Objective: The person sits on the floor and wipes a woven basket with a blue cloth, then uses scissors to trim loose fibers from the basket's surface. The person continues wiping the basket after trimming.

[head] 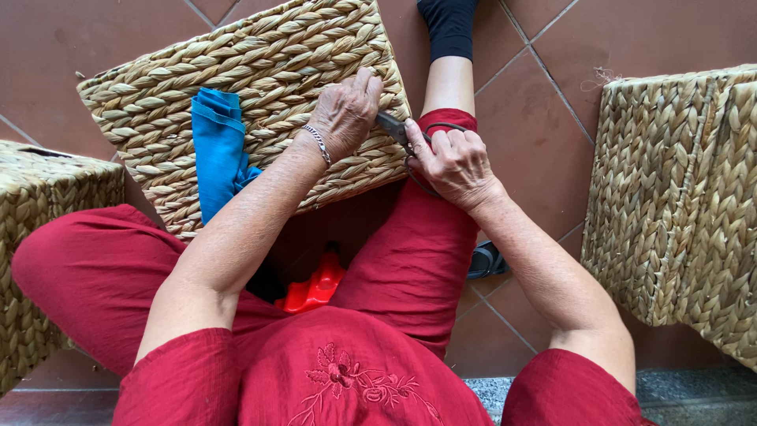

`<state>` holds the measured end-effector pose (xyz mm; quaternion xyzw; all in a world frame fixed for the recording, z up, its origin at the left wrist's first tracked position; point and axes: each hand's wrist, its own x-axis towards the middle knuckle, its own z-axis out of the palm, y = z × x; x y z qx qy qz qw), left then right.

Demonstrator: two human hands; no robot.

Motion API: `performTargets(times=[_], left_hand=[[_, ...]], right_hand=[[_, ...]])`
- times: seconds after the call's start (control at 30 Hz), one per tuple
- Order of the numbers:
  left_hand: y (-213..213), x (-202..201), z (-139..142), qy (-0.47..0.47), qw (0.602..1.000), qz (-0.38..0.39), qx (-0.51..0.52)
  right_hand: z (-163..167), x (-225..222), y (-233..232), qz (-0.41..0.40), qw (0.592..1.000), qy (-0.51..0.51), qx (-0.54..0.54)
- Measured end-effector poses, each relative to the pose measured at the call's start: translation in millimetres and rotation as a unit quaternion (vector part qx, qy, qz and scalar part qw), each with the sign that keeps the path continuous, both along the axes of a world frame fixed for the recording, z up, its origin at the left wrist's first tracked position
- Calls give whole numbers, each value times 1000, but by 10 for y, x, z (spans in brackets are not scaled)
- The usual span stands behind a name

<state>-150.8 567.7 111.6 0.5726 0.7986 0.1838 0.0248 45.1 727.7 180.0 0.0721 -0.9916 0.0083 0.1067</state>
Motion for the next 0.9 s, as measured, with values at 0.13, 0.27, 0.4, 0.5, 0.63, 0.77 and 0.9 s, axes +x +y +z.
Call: performTargets(times=[0.13,0.27,0.4,0.5,0.63,0.77,0.9], left_hand=[[-233,-290,47,-106,983,92,118],[-562,-808,255,-348,884,252,184],[-704,-1054,519,-123,935,246,224],[-566,-948,550,39,967,158,197],[-360,-784,376,-115,970,122,179],[-411,-942,235,-152,948,176,216],[-647,-954,215,-120,968,150,159]], right_hand=[[80,91,42,-68,994,-21,-78],[165,159,185,-141,980,4,-142],[148,114,260,-179,973,-32,-144],[89,31,241,-166,977,-32,-133],[45,-31,210,-148,977,-16,-150],[46,-1,210,-147,978,-24,-147],[25,23,191,-150,976,-31,-153]])
